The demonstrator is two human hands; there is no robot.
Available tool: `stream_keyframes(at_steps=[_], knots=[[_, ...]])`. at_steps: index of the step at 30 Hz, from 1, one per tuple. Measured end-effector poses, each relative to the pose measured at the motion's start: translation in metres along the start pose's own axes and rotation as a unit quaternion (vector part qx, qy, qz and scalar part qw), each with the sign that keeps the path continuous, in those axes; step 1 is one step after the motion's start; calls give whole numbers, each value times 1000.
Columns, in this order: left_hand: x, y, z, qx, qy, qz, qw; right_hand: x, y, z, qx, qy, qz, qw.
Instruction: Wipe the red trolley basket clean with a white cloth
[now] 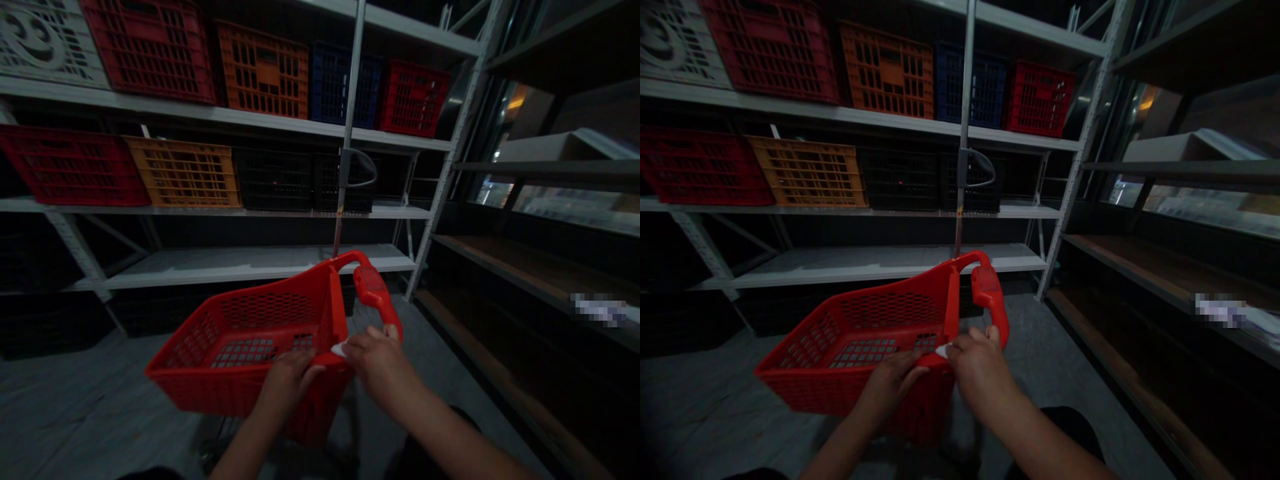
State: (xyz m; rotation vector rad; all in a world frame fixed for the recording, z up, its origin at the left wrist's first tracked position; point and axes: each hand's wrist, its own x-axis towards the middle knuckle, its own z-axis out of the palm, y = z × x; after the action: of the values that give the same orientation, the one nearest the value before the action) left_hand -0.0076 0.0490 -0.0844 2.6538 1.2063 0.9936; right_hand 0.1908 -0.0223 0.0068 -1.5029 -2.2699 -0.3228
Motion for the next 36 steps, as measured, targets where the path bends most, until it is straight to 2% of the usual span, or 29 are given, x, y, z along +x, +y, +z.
stream_keyframes(at_steps=[3, 6, 8, 13, 15, 18, 23, 26, 29, 36], knots=[[-3, -2, -4, 4, 2, -6, 1000, -11, 22, -23, 17, -21, -14, 1000], [-4, -3, -6, 0, -3, -3, 1000, -13, 29, -33, 34, -39, -43, 998], [-3, -3, -6, -4, -4, 0, 1000, -7, 20, -26, 40, -40, -55, 997], [-2, -3, -9, -10, 12, 16, 1000, 14, -15, 7, 20, -21, -87, 996], [-3, -5, -10, -11, 24, 28, 999, 17, -20, 9, 13, -24, -97, 995], [-7, -13, -12, -11, 46, 44, 998, 12, -13, -3, 20, -47, -102, 993], [-13, -23, -17, -15, 74, 64, 995, -11, 27, -39, 67, -65, -88, 992], [-16, -26, -20, -13, 85, 66, 994, -22, 51, -46, 91, -44, -102, 990], [-16, -27, -23, -9, 85, 68, 994, -29, 63, -41, 115, -10, -106, 988], [-19, -23, -36, 5, 74, 61, 995, -37, 56, -15, 184, 83, -104, 974]])
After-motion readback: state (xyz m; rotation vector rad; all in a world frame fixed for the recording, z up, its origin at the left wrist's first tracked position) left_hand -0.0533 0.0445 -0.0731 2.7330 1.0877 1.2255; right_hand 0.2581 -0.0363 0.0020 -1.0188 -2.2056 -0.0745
